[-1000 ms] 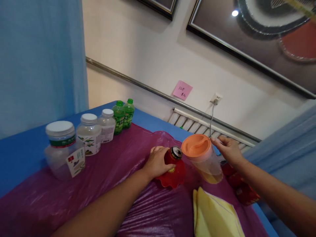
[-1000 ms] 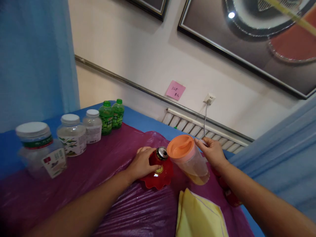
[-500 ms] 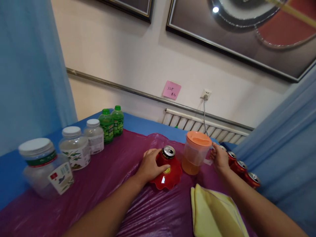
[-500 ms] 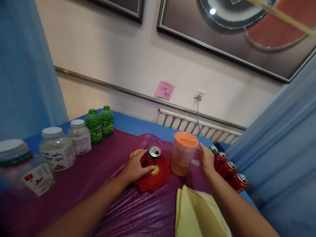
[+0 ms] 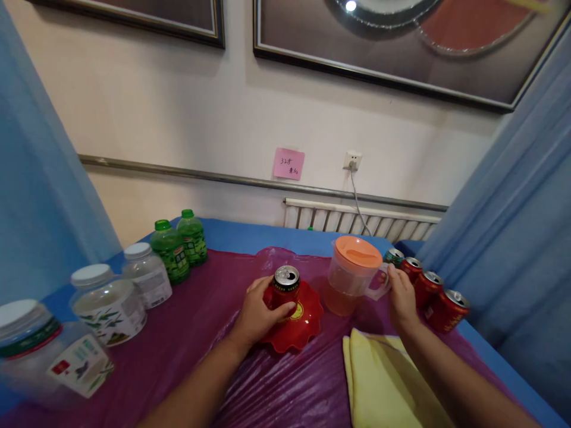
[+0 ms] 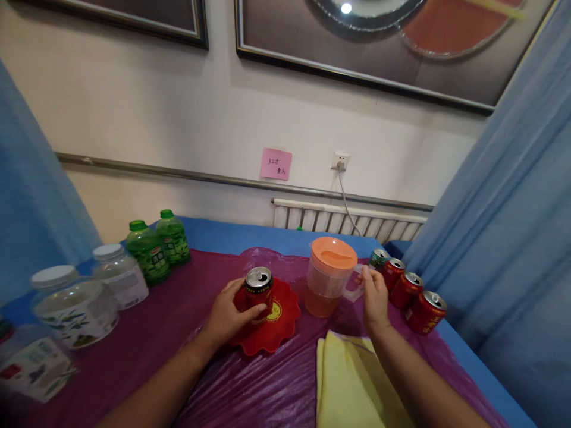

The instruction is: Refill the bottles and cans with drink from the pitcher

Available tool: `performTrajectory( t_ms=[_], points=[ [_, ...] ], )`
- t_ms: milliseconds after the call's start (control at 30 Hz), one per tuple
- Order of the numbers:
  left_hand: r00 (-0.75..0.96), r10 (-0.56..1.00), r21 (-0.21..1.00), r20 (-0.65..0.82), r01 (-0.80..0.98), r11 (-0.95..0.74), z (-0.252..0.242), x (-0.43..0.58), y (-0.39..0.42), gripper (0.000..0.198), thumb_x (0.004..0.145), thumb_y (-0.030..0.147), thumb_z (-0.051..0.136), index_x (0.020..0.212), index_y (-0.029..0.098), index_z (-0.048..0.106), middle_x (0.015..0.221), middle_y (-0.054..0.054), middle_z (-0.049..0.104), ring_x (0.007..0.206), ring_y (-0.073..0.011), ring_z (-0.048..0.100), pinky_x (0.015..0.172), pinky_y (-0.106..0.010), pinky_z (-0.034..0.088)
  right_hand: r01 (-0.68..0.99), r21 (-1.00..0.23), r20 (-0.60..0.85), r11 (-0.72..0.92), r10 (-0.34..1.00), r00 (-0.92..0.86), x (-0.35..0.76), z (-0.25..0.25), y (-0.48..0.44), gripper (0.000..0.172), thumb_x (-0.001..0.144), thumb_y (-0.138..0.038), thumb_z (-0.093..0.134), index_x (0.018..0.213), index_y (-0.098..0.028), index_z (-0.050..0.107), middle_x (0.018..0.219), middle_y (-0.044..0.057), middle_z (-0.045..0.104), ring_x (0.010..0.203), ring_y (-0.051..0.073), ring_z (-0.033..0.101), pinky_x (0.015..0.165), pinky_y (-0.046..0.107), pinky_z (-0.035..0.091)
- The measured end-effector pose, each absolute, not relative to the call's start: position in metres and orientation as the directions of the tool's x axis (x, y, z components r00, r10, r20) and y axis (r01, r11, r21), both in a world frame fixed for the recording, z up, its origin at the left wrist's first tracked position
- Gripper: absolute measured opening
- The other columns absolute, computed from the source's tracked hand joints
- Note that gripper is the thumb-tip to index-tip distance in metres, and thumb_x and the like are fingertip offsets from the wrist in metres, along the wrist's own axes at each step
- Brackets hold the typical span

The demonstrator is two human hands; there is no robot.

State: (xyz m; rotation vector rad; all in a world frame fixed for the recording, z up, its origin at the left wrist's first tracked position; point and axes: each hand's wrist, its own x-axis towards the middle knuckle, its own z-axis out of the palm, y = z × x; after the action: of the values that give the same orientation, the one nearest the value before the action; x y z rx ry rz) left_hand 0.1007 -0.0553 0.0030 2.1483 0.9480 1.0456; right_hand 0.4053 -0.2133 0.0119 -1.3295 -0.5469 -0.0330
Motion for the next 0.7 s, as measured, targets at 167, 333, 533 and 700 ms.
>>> performTrajectory(
  t_ms=[167,333,533,700],
  points=[
    [0.453,0.765,0.701,0.457,0.347,-0.624,0.003,0.1,-0.057,0.065,0.062,0.05,0.084,0.117,0.018,0.068,0.117,-0.013,0.07,0.11,-0.0341,0.066,0.1,-0.053,0.051,0.754,-0.595,0.799,0.278,0.106,0.591,0.345,0.021,-0.237,0.031,0.087,-0.038,0.067,0.111,-0.021,0.056,0.125,0.011,0.056,0.123,0.028,0.053,0.106,0.049,0.041],
    [0.498,0.721,0.636,0.481,0.369,-0.678,0.003,0.1,-0.059,0.066,0.064,0.052,0.083,0.118,0.018,0.067,0.119,-0.014,0.07,0.113,-0.0347,0.064,0.103,-0.054,0.049,0.769,-0.542,0.723,0.34,0.655,0.22,0.27,0.006,-0.215,0.052,0.088,-0.031,0.069,0.136,-0.026,0.05,0.138,0.013,0.056,0.131,0.029,0.054,0.107,0.049,0.046],
    [0.592,0.664,0.595,0.457,0.351,-0.723,0.0,0.104,-0.056,0.064,0.068,0.057,0.078,0.12,0.022,0.067,0.119,-0.012,0.072,0.111,-0.0336,0.065,0.1,-0.051,0.051,0.56,-0.758,0.575,0.335,0.749,0.33,0.254,-0.024,-0.164,0.076,0.079,-0.038,0.077,0.144,-0.021,0.043,0.14,0.014,0.058,0.129,0.029,0.057,0.111,0.045,0.046],
    [0.664,0.606,0.563,0.438,0.323,-0.761,0.0,0.107,-0.057,0.06,0.073,0.059,0.075,0.121,0.024,0.067,0.122,-0.011,0.071,0.114,-0.034,0.065,0.101,-0.05,0.05,0.479,-0.807,0.518,0.345,0.803,0.294,0.264,-0.023,-0.165,0.072,0.074,-0.035,0.082,0.138,-0.025,0.051,0.133,0.01,0.065,0.123,0.027,0.061,0.108,0.044,0.047]
  ],
)
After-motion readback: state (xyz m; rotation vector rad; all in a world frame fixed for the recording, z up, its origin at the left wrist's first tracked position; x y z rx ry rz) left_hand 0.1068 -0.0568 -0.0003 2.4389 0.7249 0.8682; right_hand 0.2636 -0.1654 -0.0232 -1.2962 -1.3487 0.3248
